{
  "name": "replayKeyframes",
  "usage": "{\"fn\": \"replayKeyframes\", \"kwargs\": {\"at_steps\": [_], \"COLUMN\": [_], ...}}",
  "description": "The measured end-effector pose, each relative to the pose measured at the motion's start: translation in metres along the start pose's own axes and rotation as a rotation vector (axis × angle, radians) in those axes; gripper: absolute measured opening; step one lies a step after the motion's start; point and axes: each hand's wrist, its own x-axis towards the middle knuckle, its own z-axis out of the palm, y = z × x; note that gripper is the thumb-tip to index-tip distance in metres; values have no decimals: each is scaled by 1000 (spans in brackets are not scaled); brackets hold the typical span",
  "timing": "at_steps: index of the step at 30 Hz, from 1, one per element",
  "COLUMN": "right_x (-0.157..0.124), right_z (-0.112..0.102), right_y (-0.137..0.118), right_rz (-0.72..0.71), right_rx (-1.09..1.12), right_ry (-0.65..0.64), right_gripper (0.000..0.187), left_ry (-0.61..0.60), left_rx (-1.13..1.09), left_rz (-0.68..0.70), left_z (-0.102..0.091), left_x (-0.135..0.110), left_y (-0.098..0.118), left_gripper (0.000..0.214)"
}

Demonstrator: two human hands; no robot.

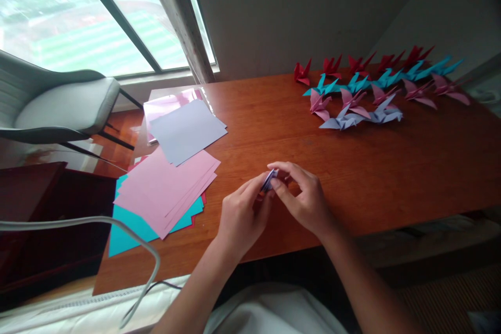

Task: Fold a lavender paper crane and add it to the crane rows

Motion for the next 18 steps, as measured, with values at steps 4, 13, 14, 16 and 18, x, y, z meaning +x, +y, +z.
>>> {"fn": "replayKeyframes", "kwargs": {"at_steps": [4, 13, 14, 16, 18], "right_x": [0, -3, -3, -3, -4], "right_z": [1, 4, 4, 5, 5], "right_y": [4, 9, 8, 8, 8], "right_rz": [-13, -89, -101, -118, -124], "right_rx": [-18, -144, -156, -170, -176], "right_ry": [13, 109, 112, 124, 146], "right_gripper": [25, 37, 37, 38, 39], "left_ry": [7, 57, 81, 145, 205], "left_rx": [-85, 33, 58, 83, 62], "left_rz": [-19, -17, -4, 5, -10], "left_z": [-2, 0, -1, -1, -3], "left_x": [0, 0, 0, 2, 2], "left_y": [2, -2, -2, 0, 2], "left_gripper": [30, 18, 17, 13, 6]}}
